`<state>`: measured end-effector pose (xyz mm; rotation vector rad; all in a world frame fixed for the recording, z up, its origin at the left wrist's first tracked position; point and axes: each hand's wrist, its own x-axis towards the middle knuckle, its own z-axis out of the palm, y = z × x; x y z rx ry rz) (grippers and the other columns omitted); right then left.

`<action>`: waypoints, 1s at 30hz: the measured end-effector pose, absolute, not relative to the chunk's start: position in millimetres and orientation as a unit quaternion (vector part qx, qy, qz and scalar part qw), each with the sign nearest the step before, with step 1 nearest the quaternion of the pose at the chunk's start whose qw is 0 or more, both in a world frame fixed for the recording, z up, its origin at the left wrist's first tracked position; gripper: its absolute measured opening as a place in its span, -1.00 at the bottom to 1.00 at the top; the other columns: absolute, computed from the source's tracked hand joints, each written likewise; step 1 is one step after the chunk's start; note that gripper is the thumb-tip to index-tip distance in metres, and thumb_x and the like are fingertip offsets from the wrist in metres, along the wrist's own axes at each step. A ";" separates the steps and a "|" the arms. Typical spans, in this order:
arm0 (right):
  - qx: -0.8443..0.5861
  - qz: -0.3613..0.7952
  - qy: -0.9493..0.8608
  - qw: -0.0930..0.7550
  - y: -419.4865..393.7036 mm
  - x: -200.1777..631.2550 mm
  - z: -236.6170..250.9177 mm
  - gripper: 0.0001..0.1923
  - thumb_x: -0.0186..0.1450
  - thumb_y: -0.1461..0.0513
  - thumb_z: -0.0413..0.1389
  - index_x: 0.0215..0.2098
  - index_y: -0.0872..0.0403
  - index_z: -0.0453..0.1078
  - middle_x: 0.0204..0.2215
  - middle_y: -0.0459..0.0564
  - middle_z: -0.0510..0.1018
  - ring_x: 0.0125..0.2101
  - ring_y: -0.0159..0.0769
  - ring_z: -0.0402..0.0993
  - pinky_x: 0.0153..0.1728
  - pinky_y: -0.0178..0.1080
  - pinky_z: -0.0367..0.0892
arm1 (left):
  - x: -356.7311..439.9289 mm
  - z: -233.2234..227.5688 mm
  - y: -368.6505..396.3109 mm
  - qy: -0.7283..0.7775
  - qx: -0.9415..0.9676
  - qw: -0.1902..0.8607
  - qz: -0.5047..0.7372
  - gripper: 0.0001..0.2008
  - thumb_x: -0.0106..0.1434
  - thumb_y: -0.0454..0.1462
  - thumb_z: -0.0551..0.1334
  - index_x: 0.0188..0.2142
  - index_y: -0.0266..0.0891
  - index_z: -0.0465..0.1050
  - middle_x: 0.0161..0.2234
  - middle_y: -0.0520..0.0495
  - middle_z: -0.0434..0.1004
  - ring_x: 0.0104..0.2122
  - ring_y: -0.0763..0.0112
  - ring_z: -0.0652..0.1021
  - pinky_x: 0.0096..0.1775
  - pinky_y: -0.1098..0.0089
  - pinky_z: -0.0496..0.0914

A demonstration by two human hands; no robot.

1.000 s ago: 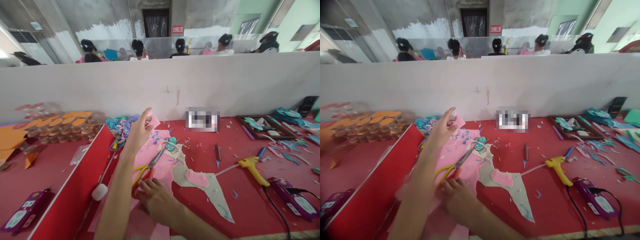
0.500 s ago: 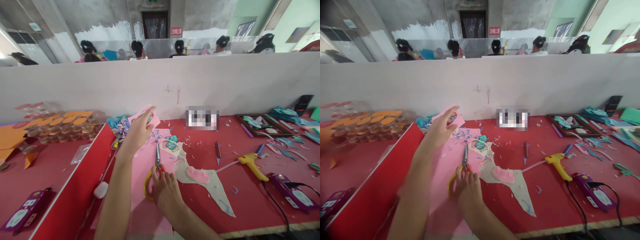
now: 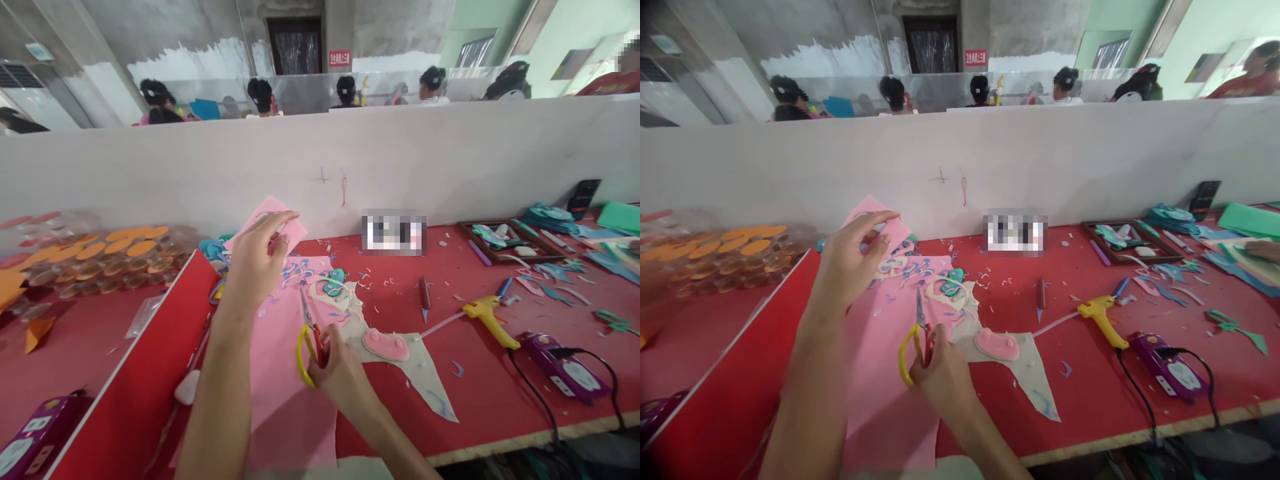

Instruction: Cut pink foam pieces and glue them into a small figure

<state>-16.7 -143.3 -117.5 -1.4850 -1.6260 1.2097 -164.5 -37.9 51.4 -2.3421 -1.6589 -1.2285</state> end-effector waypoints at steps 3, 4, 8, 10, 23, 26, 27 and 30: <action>-0.486 0.591 -0.504 0.401 -131.9 -10.6 -122.5 -0.69 0.17 0.18 0.14 -0.18 0.11 0.18 -0.45 -0.12 0.40 -0.54 -0.48 0.24 -0.57 -0.45 0.07 | -161.9 54.6 -41.4 -0.532 -0.736 0.015 -0.418 -0.69 0.36 -0.31 0.11 0.01 -0.16 0.55 -0.07 0.02 0.55 -0.20 0.52 0.51 -0.03 0.49 0.44; -0.462 0.625 -0.472 0.416 -127.6 -9.6 -122.9 -0.63 0.14 0.16 0.17 -0.14 0.11 0.19 -0.40 -0.09 0.43 -0.50 -0.45 0.30 -0.55 -0.45 0.12 | -161.2 55.1 -41.8 -0.534 -0.730 0.013 -0.427 -0.72 0.36 -0.29 0.13 -0.02 -0.15 0.56 -0.11 0.03 0.56 -0.25 0.54 0.51 -0.08 0.51 0.44; -0.402 0.697 -0.386 0.452 -111.3 -9.9 -113.2 -0.45 -0.01 0.22 0.28 -0.08 0.12 0.25 -0.27 -0.03 0.47 -0.31 -0.40 0.41 -0.39 -0.41 0.30 | -160.2 55.7 -42.0 -0.546 -0.699 -0.012 -0.462 -0.70 0.33 -0.29 0.20 0.04 -0.12 0.48 -0.20 0.05 0.57 -0.33 0.58 0.50 -0.20 0.53 0.40; -0.400 0.706 -0.375 0.449 -103.8 -12.2 -105.8 -0.47 -0.05 0.26 0.29 -0.11 0.14 0.31 -0.26 -0.03 0.46 -0.28 -0.41 0.40 -0.34 -0.42 0.30 | -160.8 55.7 -42.1 -0.553 -0.680 -0.028 -0.481 -0.66 0.28 -0.30 0.25 0.06 -0.13 0.40 -0.25 0.06 0.57 -0.35 0.58 0.50 -0.22 0.51 0.39; -0.298 0.732 -0.459 0.406 -75.0 -5.7 -113.2 -0.37 0.19 -0.22 0.24 -0.41 0.08 0.08 -0.67 -0.21 0.13 -0.70 -0.53 0.06 -0.67 -0.41 -0.05 | -159.9 49.0 -29.6 -0.540 -0.674 -0.041 -0.503 -0.88 0.25 -0.32 0.29 -0.19 -0.23 0.49 -0.23 0.03 0.57 -0.22 0.54 0.57 -0.13 0.50 0.43; -0.273 0.744 -0.439 0.423 -76.1 -5.6 -119.8 -0.26 0.13 -0.34 0.20 -0.46 0.07 0.01 -0.67 -0.23 0.05 -0.73 -0.56 -0.02 -0.72 -0.40 -0.09 | -153.6 44.0 -23.9 -0.524 -0.687 -0.043 -0.502 -0.92 0.29 -0.33 0.23 -0.21 -0.25 0.45 -0.23 0.01 0.55 -0.21 0.54 0.54 -0.10 0.50 0.41; -0.271 0.753 -0.424 0.425 -75.8 -6.5 -121.0 -0.21 0.07 -0.37 0.22 -0.46 0.06 -0.01 -0.65 -0.23 0.03 -0.72 -0.58 -0.05 -0.72 -0.40 -0.10 | -151.0 42.0 -22.4 -0.518 -0.693 -0.045 -0.499 -0.94 0.30 -0.33 0.21 -0.22 -0.26 0.43 -0.22 0.00 0.54 -0.22 0.54 0.53 -0.10 0.49 0.41; -0.273 0.763 -0.395 0.432 -74.2 -10.9 -123.2 -0.13 -0.07 -0.44 0.23 -0.41 0.06 0.00 -0.62 -0.24 0.02 -0.69 -0.60 -0.08 -0.70 -0.42 -0.09 | -142.7 36.6 -20.4 -0.502 -0.715 -0.053 -0.483 -0.96 0.32 -0.33 0.18 -0.24 -0.26 0.38 -0.24 0.00 0.50 -0.25 0.56 0.49 -0.15 0.49 0.38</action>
